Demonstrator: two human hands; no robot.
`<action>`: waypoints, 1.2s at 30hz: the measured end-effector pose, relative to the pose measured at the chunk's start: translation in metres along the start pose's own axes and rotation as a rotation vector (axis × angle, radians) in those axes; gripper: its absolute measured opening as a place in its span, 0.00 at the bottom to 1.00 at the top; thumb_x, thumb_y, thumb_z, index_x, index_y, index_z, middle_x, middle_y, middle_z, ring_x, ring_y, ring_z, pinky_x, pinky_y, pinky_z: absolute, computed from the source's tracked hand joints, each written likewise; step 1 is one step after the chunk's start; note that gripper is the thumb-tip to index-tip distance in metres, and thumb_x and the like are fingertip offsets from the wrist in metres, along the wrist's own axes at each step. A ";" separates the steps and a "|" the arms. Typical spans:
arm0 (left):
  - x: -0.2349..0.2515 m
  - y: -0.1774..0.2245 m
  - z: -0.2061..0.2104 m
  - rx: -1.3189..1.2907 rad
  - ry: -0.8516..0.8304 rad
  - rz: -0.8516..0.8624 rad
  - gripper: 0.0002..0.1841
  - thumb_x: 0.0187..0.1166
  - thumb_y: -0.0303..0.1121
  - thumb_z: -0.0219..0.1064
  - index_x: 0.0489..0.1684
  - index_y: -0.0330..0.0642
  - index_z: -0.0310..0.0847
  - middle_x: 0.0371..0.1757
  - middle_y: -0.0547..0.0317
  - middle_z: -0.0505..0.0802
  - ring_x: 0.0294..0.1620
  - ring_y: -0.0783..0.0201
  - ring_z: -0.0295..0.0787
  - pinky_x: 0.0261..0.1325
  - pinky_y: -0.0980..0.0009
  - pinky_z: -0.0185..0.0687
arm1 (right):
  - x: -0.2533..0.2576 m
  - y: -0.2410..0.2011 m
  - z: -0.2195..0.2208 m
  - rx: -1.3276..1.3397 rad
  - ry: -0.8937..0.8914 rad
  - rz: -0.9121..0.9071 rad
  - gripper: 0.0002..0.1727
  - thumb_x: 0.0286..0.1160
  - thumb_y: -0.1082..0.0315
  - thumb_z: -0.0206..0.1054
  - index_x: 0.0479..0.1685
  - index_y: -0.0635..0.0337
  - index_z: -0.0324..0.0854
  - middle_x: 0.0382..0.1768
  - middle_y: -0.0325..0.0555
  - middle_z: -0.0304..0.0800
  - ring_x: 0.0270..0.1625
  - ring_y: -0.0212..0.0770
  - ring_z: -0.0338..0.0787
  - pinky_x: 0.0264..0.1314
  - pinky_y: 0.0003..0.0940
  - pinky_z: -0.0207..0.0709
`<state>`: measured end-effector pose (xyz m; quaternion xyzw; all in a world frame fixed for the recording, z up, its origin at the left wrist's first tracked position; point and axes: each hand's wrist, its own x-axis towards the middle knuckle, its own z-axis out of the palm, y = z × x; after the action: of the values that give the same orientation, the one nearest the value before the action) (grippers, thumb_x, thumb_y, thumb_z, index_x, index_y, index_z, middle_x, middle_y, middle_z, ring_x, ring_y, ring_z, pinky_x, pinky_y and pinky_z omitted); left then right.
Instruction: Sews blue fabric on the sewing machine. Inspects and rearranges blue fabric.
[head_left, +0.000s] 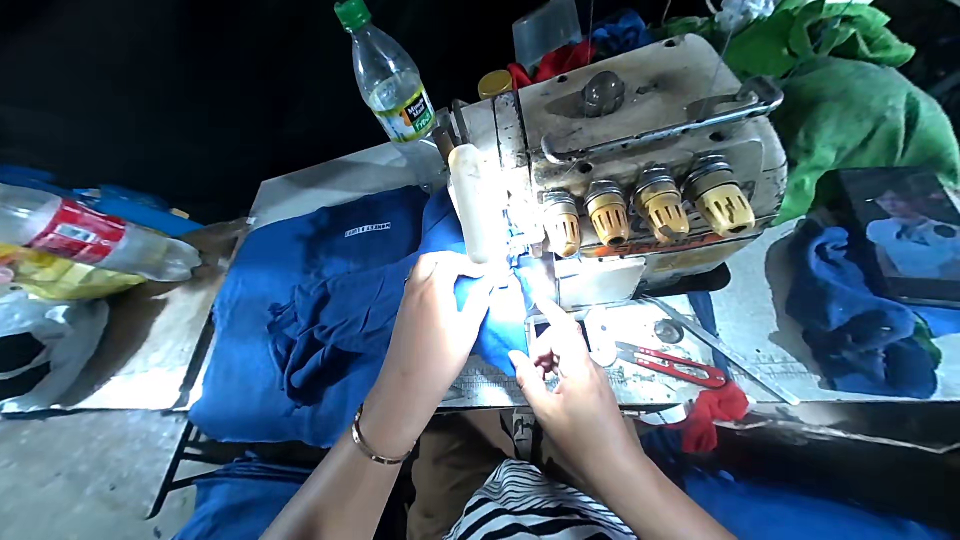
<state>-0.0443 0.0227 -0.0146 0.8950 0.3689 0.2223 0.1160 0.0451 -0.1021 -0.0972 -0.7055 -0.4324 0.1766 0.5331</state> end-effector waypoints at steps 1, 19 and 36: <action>-0.002 -0.001 0.000 0.007 0.004 0.032 0.11 0.79 0.34 0.71 0.55 0.44 0.90 0.54 0.54 0.91 0.55 0.59 0.87 0.59 0.59 0.82 | 0.000 0.000 0.000 0.010 0.002 0.008 0.33 0.75 0.61 0.66 0.83 0.56 0.68 0.29 0.31 0.83 0.26 0.22 0.81 0.31 0.18 0.78; -0.004 -0.005 0.006 0.036 0.001 0.086 0.11 0.81 0.36 0.68 0.52 0.42 0.91 0.51 0.52 0.91 0.57 0.53 0.85 0.62 0.55 0.78 | -0.003 0.003 0.005 0.026 0.056 0.006 0.20 0.71 0.63 0.68 0.60 0.59 0.76 0.28 0.30 0.83 0.26 0.19 0.81 0.30 0.16 0.78; -0.075 -0.034 0.054 0.179 0.017 0.521 0.37 0.70 0.31 0.68 0.87 0.46 0.68 0.88 0.54 0.72 0.91 0.53 0.61 0.87 0.29 0.37 | -0.001 -0.006 -0.018 0.296 -0.132 0.284 0.05 0.80 0.63 0.71 0.42 0.51 0.91 0.29 0.35 0.91 0.28 0.29 0.86 0.30 0.26 0.81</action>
<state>-0.0863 -0.0091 -0.0981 0.9646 0.1453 0.2185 -0.0276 0.0551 -0.1133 -0.0847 -0.6602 -0.3321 0.3573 0.5711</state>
